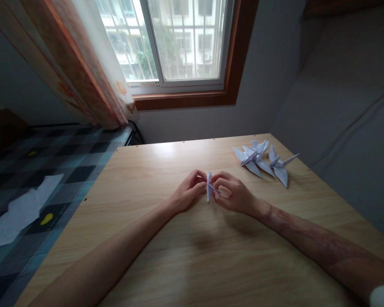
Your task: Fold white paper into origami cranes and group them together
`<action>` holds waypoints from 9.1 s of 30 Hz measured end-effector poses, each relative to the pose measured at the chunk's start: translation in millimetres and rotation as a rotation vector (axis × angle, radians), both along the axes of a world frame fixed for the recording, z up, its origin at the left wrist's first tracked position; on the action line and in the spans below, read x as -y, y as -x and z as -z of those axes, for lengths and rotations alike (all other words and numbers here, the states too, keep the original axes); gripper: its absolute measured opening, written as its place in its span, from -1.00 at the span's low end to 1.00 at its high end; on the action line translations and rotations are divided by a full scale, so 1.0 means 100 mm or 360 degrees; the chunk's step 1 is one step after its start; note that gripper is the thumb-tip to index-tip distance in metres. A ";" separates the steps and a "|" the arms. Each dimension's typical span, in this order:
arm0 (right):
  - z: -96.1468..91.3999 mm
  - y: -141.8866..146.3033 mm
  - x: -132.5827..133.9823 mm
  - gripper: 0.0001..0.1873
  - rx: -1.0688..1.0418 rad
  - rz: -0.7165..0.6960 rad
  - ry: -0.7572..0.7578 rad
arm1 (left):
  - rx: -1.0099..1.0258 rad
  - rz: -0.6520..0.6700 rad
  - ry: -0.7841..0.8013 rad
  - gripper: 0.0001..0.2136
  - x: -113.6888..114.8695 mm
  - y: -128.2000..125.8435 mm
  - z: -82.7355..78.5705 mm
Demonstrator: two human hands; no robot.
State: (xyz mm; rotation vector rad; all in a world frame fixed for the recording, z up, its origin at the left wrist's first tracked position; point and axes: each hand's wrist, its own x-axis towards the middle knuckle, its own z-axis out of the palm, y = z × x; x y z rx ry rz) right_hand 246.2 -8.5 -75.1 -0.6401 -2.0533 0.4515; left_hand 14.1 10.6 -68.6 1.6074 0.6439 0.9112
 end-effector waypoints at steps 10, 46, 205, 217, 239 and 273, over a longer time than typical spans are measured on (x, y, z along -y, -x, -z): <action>0.02 -0.04 0.02 -0.83 -0.0055 0.0034 -0.0100 | 0.0135 -0.0033 0.0219 -0.60 -0.03 -0.02 0.01; 0.08 -0.05 -0.14 -0.68 -0.0320 0.0032 0.0773 | -0.0110 -0.0192 -0.0026 -0.66 0.01 -0.04 0.02; 0.09 -0.10 -0.12 -0.69 -0.0311 -0.0409 0.0666 | 0.0019 0.0067 0.0381 -0.52 0.07 -0.07 -0.01; 0.11 -0.10 -0.14 -0.70 -0.0301 -0.0379 0.0588 | 0.0104 0.0022 0.0329 -0.55 0.00 -0.05 0.05; 0.06 -0.10 -0.09 -0.69 -0.0436 -0.0066 0.0691 | -0.0009 -0.0062 0.0278 -0.53 0.04 -0.07 0.01; 0.15 -0.03 -0.11 -0.55 -0.0449 -0.0197 0.1221 | -0.0337 -0.0092 -0.0044 -0.55 0.08 -0.08 0.02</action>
